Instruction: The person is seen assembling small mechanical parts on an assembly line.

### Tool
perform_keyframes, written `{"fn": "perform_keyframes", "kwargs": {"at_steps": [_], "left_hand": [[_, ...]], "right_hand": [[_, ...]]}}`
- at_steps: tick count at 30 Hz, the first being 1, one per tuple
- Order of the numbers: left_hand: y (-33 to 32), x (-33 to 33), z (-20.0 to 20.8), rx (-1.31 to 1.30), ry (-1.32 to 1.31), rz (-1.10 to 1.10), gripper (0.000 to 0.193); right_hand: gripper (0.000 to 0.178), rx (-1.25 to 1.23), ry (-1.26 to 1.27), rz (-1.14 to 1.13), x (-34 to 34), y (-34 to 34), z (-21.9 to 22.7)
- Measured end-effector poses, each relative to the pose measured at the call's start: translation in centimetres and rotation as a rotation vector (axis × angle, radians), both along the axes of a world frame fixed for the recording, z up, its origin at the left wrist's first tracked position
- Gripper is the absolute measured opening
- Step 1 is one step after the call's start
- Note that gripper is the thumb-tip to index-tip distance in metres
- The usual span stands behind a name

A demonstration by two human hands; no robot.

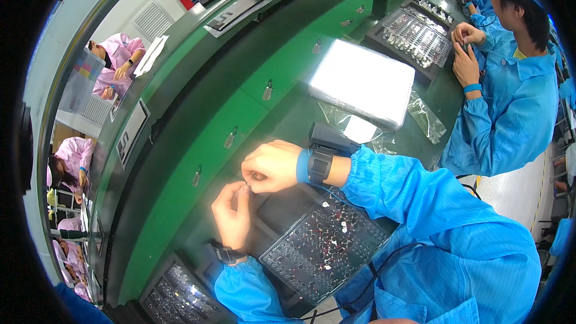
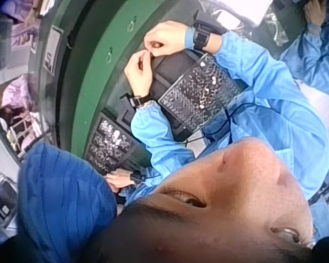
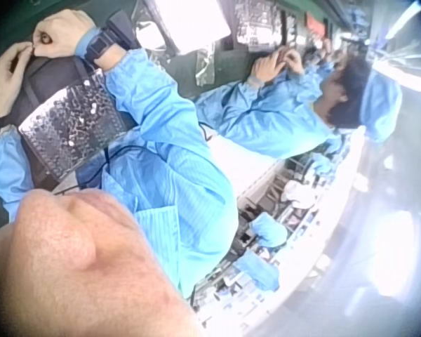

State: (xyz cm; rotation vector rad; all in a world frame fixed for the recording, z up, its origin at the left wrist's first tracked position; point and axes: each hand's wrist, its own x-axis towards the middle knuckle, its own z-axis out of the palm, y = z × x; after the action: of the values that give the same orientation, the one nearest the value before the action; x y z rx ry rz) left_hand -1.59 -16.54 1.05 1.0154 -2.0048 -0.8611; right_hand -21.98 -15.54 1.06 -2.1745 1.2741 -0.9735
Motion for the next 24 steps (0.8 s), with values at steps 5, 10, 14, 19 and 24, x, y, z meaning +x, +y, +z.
{"fn": "perform_keyframes", "kwargs": {"at_steps": [5, 10, 14, 19, 24], "left_hand": [[0.07, -0.04, -0.09, 0.025, 0.016, -0.007, 0.008], [0.08, 0.07, 0.00, 0.016, 0.017, -0.010, 0.008], [0.01, 0.10, -0.24, 0.009, 0.012, -0.014, 0.008], [0.08, -0.01, -0.26, 0.007, 0.016, -0.008, 0.008], [0.00, 0.00, -0.14, 0.007, 0.011, -0.002, 0.008]], "right_hand": [[0.015, 0.006, 0.001, -0.002, -0.09, 0.17, 0.26], [0.015, 0.001, 0.012, 0.014, -0.04, 0.06, 0.12], [0.016, 0.008, 0.008, 0.009, -0.10, 0.13, 0.19], [0.016, 0.007, 0.020, 0.005, -0.09, 0.15, 0.01], [0.016, 0.008, 0.031, 0.003, -0.11, 0.09, 0.10]]}}
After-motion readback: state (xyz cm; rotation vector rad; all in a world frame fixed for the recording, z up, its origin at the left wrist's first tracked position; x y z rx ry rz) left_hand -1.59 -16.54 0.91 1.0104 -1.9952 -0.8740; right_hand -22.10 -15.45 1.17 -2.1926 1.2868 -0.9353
